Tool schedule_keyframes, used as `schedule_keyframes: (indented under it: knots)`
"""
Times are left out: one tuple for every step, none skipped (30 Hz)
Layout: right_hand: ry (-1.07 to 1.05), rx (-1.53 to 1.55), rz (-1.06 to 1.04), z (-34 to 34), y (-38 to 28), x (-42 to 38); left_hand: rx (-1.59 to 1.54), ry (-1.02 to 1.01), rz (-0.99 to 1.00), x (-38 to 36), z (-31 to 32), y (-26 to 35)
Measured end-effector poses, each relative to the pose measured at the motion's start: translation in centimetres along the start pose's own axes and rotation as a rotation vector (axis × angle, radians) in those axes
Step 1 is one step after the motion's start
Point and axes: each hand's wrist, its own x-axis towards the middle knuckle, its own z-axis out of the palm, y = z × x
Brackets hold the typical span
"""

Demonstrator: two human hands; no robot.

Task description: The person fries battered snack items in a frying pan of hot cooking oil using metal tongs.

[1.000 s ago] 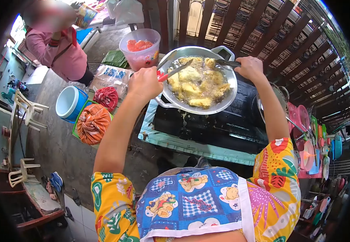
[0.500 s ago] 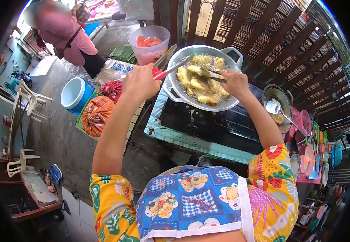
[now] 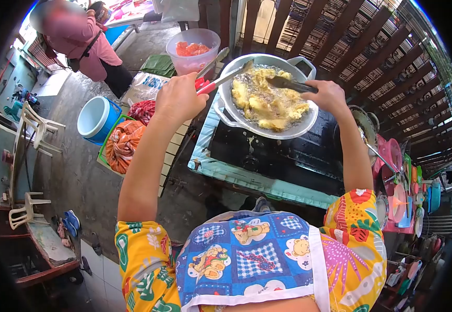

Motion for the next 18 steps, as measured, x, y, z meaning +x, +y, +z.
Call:
schedule_keyframes:
  knots:
    - [0.015,-0.008,-0.059,0.1,-0.4,-1.0,-0.007,0.017,0.007,0.0,-0.2,0.0]
    - [-0.083,-0.049,-0.05,-0.1,-1.6,-2.2,-0.015,0.035,0.014,-0.1,-0.3,0.0]
    - [-0.02,-0.057,-0.136,0.7,-2.1,-3.4,-0.016,0.034,0.014,0.0,-0.4,0.0]
    - [0.041,-0.065,-0.223,1.8,-2.4,-4.5,-0.011,0.029,0.012,-0.1,-0.5,0.0]
    - [0.096,-0.08,-0.243,3.0,-2.7,-5.2,-0.007,0.024,0.01,-0.1,-0.5,0.1]
    - [0.151,-0.096,-0.262,3.7,-3.0,-5.5,-0.007,0.022,0.011,0.0,-0.5,0.1]
    - [0.105,-0.124,-0.23,3.8,-3.1,-5.6,-0.004,0.022,0.014,0.0,-0.5,0.2]
    - [0.104,-0.123,-0.23,3.9,-3.0,-5.6,-0.001,0.022,0.015,-0.1,-0.4,0.2]
    - [0.098,-0.144,-0.221,4.0,-2.7,-5.6,0.0,0.02,0.016,-0.1,-0.4,0.1]
    - [0.093,-0.165,-0.213,4.0,-2.4,-5.5,0.002,0.021,0.013,-0.1,-0.3,0.1]
    - [0.093,-0.164,-0.213,3.5,-2.3,-5.5,0.003,0.022,0.01,0.0,-0.2,0.0]
    - [0.062,-0.186,-0.192,2.5,-2.3,-5.7,0.004,0.021,0.01,0.0,-0.3,0.0]
    - [0.03,-0.207,-0.171,1.7,-2.4,-5.8,0.005,0.013,0.002,0.0,-0.4,-0.1]
    - [0.029,-0.207,-0.172,1.1,-2.6,-5.8,0.006,0.005,-0.006,-0.1,-0.5,-0.1]
    - [0.069,-0.12,-0.169,0.6,-2.9,-6.0,0.006,0.004,-0.006,0.0,-0.6,-0.2]
    - [0.109,-0.033,-0.164,0.4,-3.2,-6.1,0.009,0.012,-0.005,0.0,-0.7,-0.2]
    - [0.091,-0.016,-0.121,0.8,-4.1,-5.8,0.011,0.02,-0.002,0.1,-0.8,-0.2]
    - [0.092,-0.017,-0.116,1.1,-5.3,-5.5,0.01,0.02,0.003,0.2,-0.8,-0.2]
